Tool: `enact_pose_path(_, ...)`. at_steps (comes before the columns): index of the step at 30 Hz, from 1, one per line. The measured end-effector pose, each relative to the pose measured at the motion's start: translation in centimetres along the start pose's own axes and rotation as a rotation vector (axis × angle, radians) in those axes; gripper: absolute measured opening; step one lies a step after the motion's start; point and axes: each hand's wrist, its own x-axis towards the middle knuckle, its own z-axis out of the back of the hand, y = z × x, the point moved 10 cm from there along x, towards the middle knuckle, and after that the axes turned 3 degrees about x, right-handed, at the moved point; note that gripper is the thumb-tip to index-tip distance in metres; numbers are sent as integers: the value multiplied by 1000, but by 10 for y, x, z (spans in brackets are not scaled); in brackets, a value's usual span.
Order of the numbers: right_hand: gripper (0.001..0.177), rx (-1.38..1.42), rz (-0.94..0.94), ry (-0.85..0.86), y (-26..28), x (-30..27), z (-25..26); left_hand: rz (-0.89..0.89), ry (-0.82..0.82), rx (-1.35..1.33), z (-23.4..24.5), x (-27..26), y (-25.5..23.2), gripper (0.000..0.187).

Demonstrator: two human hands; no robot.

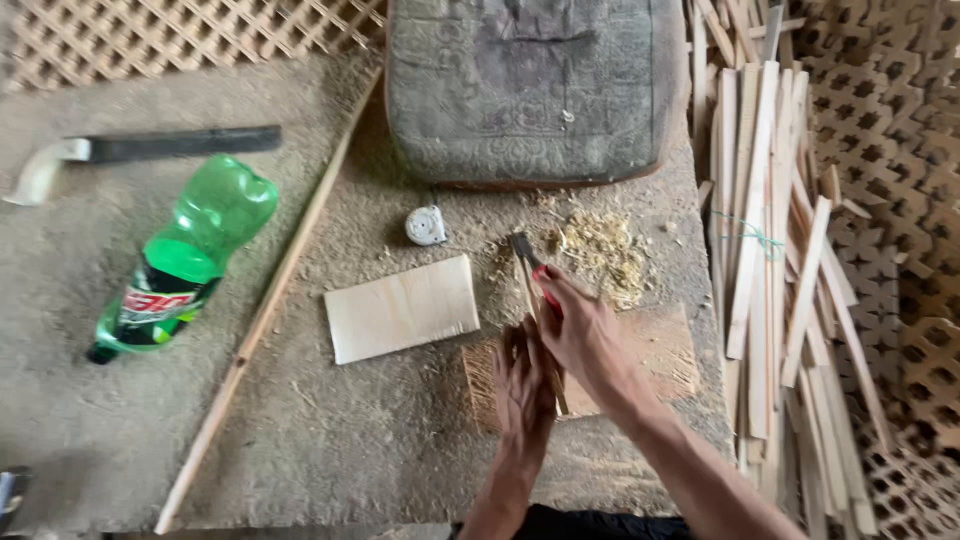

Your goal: The person uses a red-handled knife to shave and shape a thin wooden stick on a wooden workbench. They repeatedly scrape the stick to remove shavings and refine its shape, occasionally rotating the stick to work on different sides. The person continues this process throughout the clip.

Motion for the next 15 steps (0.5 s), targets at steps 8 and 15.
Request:
enact_pose_path(8,29,20,9,72,2,9,7,95,-28,-137,-6,-2,21,43)
enact_pose_path(15,39,198,-354,188,-5,-57,30,166,-115,-274,-2,-6,27,30)
